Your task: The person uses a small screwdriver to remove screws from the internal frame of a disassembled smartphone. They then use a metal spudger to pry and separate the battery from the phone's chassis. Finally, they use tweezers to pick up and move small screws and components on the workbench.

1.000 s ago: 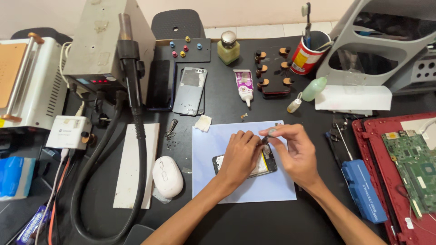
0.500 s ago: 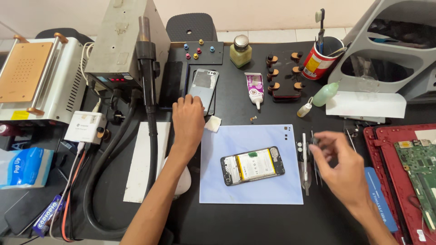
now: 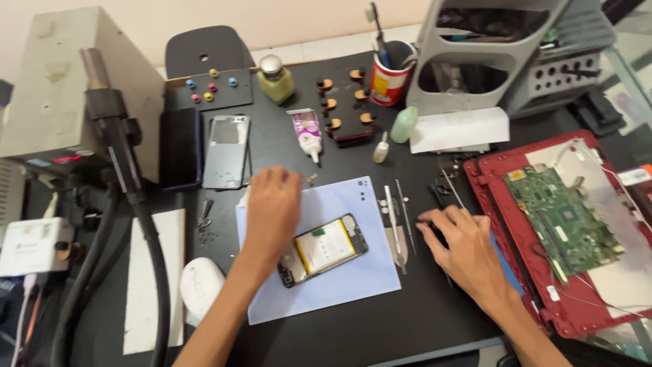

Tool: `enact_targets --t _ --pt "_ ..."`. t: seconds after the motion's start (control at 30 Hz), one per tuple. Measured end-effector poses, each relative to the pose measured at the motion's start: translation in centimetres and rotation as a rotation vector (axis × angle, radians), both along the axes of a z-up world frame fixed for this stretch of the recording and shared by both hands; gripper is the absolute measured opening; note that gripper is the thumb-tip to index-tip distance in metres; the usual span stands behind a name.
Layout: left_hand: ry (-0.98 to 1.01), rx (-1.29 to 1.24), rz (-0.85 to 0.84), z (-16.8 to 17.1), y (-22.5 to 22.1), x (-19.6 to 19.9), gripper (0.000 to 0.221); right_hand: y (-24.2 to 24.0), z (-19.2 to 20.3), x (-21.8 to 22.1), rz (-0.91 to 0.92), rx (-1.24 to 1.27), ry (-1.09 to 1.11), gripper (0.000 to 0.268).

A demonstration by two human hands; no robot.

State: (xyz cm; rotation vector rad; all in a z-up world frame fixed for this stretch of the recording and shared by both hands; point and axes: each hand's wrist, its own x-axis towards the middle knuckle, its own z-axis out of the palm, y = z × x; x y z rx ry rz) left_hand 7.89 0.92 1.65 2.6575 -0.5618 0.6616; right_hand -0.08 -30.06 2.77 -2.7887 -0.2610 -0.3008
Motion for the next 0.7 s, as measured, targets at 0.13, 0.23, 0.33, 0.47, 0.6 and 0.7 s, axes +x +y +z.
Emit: enact_targets --t 0.13,0.23,0.33,0.47,0.6,0.7 --pt "0.05 -0.048 -0.219 0.7 -5.6 -0.9 0.018 -1.3 0.3 0.6 -0.067 -0.062 -0.13 0.023" --pt "0.067 -0.049 -0.388 0.9 -9.4 -1.7 0.021 -2.3 0.6 1.3 -0.083 -0.025 -0.064 0.026" --pt "0.072 -0.106 -0.558 0.9 -12.5 -3.3 0.025 -3.0 0.7 2.1 -0.105 0.16 0.053 0.03" --pt "0.208 -0.066 -0.645 0.5 -15.3 -5.1 0.021 -4.2 0.8 2.5 -0.113 0.573 0.133 0.036" --pt "0.24 -0.066 -0.687 -0.3 -16.8 -5.5 0.019 -5.0 1.2 2.7 -0.099 0.85 0.131 0.027" --pt "0.22 -0.052 -0.693 -0.4 -17.2 -5.7 0.021 -5.6 2.3 2.3 -0.125 0.999 0.139 0.025"
